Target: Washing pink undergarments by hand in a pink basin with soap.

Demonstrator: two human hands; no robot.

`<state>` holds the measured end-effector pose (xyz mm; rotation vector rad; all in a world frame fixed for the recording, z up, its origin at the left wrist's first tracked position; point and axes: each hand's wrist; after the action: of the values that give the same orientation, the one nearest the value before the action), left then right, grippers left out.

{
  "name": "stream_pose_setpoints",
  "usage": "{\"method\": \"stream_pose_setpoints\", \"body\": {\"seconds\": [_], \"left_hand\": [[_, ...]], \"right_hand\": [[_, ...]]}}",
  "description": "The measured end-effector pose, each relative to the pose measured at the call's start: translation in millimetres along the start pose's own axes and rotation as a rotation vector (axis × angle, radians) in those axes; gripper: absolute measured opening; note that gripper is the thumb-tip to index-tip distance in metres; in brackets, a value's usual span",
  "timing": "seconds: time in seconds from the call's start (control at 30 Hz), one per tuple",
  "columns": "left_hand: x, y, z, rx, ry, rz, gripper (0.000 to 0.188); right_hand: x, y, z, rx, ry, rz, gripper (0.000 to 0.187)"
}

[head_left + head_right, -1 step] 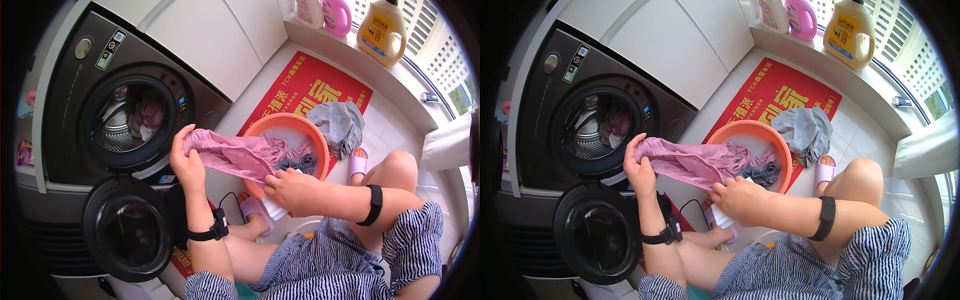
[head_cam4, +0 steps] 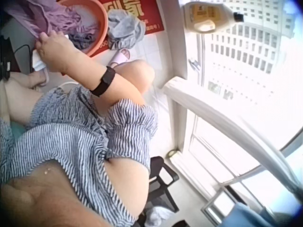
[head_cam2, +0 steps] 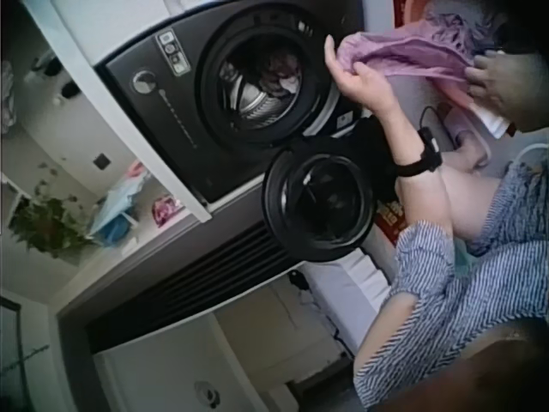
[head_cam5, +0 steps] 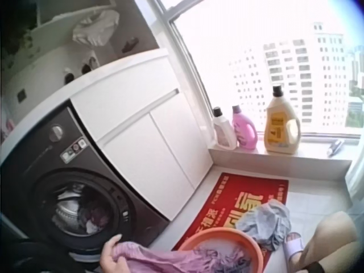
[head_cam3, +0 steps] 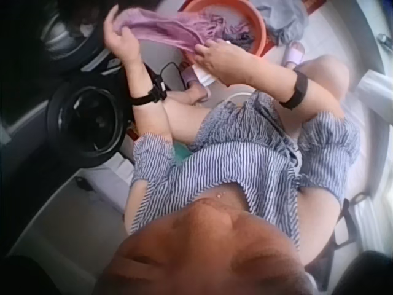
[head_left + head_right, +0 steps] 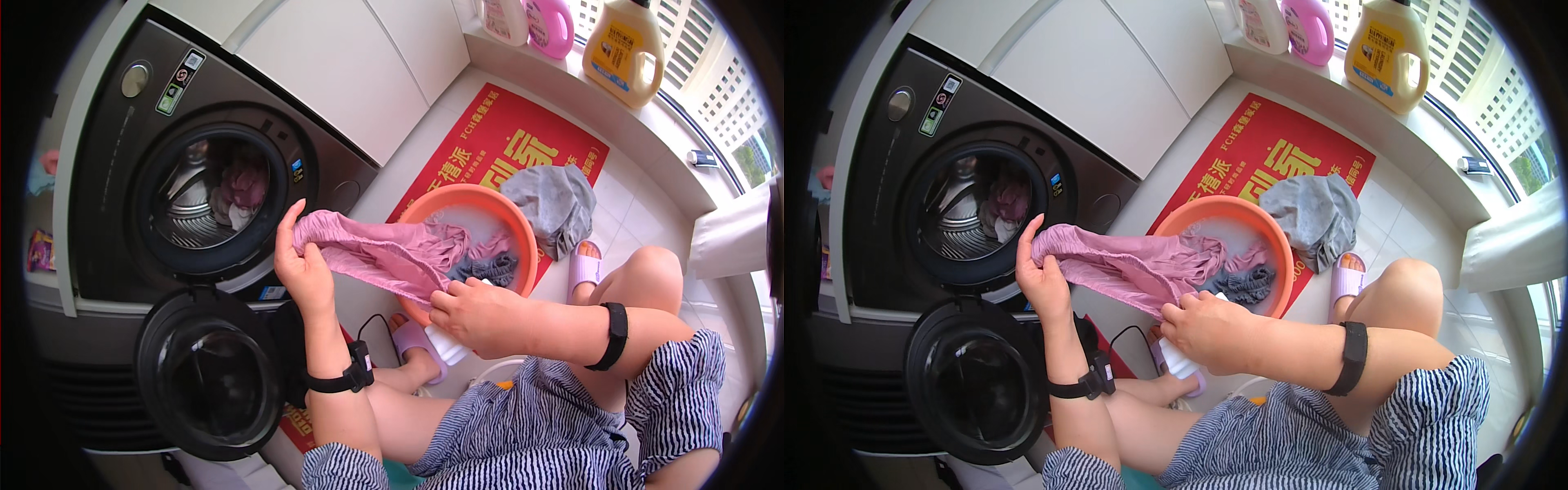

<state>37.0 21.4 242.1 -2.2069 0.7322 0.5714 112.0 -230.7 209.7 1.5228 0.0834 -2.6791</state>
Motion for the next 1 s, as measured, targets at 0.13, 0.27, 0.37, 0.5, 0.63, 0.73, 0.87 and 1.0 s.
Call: {"method": "stream_pose_setpoints", "body": {"seconds": [0.13,0.27,0.37,0.5,0.63,0.73,0.87,1.0], "left_hand": [[6.8,1.5,25.2,-0.351,0.623,-0.236,0.046],[13.4,7.4,68.0,-0.752,1.031,-0.207,0.031],[19.8,10.4,77.1,-0.92,1.211,-0.167,0.026],[15.3,5.9,69.1,-1.109,1.366,0.15,0.04],[20.6,5.0,31.4,-1.062,1.296,0.232,0.056],[18.5,9.9,23.5,-0.843,1.307,0.302,0.06],[24.9,9.5,6.2,-0.634,1.415,0.236,0.06],[26.5,12.4,-3.7,-0.502,1.431,0.266,0.062]], "right_hand": [[-8.0,2.4,13.5,-0.23,-0.08,0.043,0.045],[7.3,-1.0,17.1,-0.385,-0.057,-0.025,0.048],[12.1,-2.8,21.8,-0.455,-0.047,-0.002,0.046],[13.3,-1.9,26.7,-0.509,-0.1,-0.177,0.032],[14.3,-3.0,26.3,-0.516,-0.112,-0.206,0.03],[10.2,-4.4,27.8,-0.512,-0.103,-0.26,0.028],[11.8,-8.5,27.9,-0.518,-0.161,-0.295,0.03],[7.8,-11.1,28.3,-0.541,-0.173,-0.357,0.03]]}}
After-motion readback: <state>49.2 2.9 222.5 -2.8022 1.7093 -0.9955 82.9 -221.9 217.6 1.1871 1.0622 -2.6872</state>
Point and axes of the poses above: each hand's wrist, its own y-axis away from the middle knuckle, its own x-axis out of the palm, z = x × y, and after that the axes turned 5 degrees about -y, right-handed
